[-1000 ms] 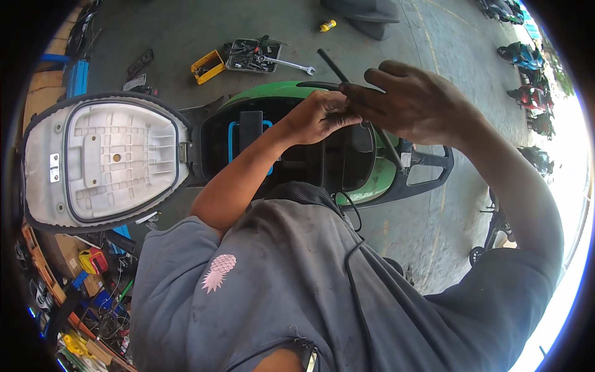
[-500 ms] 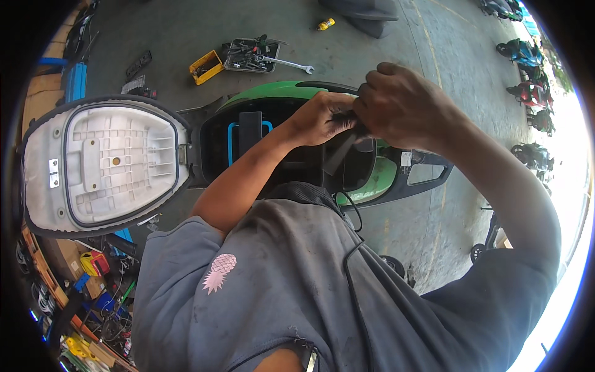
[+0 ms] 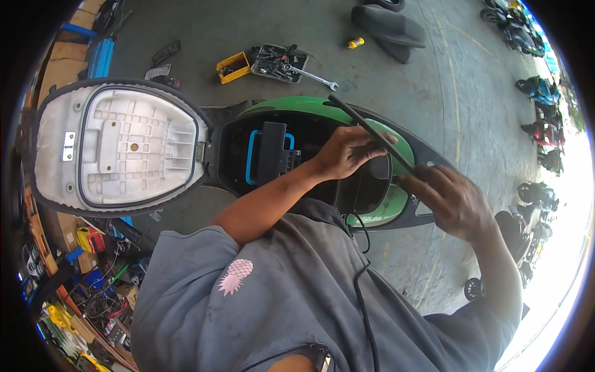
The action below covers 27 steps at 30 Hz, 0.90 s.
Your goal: The person uses a T-handle socket wrench to unscrew fasteners inside the storage compartment of a scooter, reaches into a parts bin to select a screw, and tests the fit of the scooter seat.
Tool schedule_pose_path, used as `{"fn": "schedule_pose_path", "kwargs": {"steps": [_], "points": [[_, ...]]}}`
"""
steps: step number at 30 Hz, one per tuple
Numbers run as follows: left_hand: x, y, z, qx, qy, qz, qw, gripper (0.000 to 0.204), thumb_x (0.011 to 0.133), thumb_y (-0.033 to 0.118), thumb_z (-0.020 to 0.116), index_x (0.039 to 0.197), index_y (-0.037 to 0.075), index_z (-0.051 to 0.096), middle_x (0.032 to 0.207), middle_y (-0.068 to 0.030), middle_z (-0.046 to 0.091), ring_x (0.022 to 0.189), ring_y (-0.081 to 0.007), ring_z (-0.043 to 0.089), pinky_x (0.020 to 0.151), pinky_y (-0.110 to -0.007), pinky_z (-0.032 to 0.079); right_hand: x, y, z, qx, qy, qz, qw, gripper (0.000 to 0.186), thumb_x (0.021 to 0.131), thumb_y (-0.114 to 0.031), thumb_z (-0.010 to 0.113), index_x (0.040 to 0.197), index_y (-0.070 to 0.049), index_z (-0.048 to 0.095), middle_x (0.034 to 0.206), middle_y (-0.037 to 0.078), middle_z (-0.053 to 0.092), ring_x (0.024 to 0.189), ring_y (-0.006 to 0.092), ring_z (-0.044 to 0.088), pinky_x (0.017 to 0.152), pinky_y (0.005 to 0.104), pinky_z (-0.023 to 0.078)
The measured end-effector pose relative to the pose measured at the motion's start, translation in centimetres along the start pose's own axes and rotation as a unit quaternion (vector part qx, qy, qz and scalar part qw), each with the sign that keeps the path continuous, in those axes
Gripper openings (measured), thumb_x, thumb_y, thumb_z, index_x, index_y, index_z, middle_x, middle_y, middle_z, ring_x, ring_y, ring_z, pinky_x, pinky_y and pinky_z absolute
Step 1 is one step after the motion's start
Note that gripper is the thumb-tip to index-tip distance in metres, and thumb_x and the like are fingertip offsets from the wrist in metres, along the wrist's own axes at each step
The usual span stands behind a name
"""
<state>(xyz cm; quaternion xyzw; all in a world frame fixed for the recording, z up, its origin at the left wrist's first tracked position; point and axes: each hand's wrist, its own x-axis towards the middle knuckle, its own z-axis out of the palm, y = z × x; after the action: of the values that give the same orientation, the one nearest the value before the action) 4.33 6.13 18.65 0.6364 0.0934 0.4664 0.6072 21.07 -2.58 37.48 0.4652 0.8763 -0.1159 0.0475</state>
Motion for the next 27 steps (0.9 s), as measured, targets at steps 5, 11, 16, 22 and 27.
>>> {"fn": "schedule_pose_path", "kwargs": {"steps": [5, 11, 16, 22, 27], "points": [[-0.9, 0.7, 0.7, -0.034, -0.040, 0.012, 0.999, 0.027, 0.085, 0.009, 0.067, 0.112, 0.006, 0.066, 0.099, -0.0108, 0.070, 0.090, -0.0219, 0.069, 0.073, -0.032, 0.055, -1.3, -0.2, -1.4, -0.111, -0.071, -0.092, 0.987, 0.046, 0.076, -0.010, 0.063, 0.120, -0.017, 0.061, 0.117, 0.008, 0.060, 0.098, 0.0248, 0.059, 0.078, 0.0357, 0.055], [-1.0, -0.2, 1.0, 0.025, -0.080, -0.039, 0.996, 0.019, 0.084, 0.011, 0.069, 0.101, 0.004, 0.065, 0.088, -0.0113, 0.068, 0.081, -0.0275, 0.067, 0.071, -0.036, 0.052, 5.8, 3.1, -2.0, -0.204, -0.017, -0.287, 0.936, 0.035, 0.076, -0.021, 0.066, 0.111, -0.017, 0.066, 0.121, 0.003, 0.061, 0.103, 0.0248, 0.058, 0.095, 0.0373, 0.049], [-2.4, 1.0, 2.4, 0.110, 0.079, -0.029, 0.990, 0.035, 0.079, 0.013, 0.075, 0.105, 0.002, 0.055, 0.103, -0.0146, 0.060, 0.098, -0.0302, 0.061, 0.080, -0.039, 0.048, 9.7, 2.8, -2.4, -0.232, -0.058, -0.312, 0.920, 0.025, 0.074, -0.028, 0.067, 0.089, -0.008, 0.068, 0.105, 0.008, 0.066, 0.095, 0.0228, 0.062, 0.085, 0.0371, 0.050], [-5.8, 5.9, 3.5, 0.025, 0.216, -0.045, 0.975, 0.050, 0.089, 0.042, 0.062, 0.116, 0.001, 0.050, 0.112, -0.0150, 0.054, 0.103, -0.0288, 0.054, 0.089, -0.040, 0.041, 9.4, 1.6, 1.0, -0.009, -0.171, 0.136, 0.976, 0.033, 0.082, -0.034, 0.068, 0.077, -0.001, 0.062, 0.069, 0.016, 0.063, 0.065, 0.0272, 0.064, 0.064, 0.0438, 0.048], [0.2, 7.1, 2.9, -0.256, 0.341, -0.318, 0.847, 0.043, 0.102, 0.037, 0.037, 0.124, 0.001, 0.045, 0.120, -0.0155, 0.054, 0.106, -0.0205, 0.056, 0.095, -0.035, 0.044, 8.2, -1.0, 2.1, 0.245, 0.040, 0.356, 0.901, 0.038, 0.083, -0.032, 0.067, 0.088, 0.004, 0.058, 0.063, 0.019, 0.059, 0.061, 0.0296, 0.063, 0.060, 0.0403, 0.047]]}}
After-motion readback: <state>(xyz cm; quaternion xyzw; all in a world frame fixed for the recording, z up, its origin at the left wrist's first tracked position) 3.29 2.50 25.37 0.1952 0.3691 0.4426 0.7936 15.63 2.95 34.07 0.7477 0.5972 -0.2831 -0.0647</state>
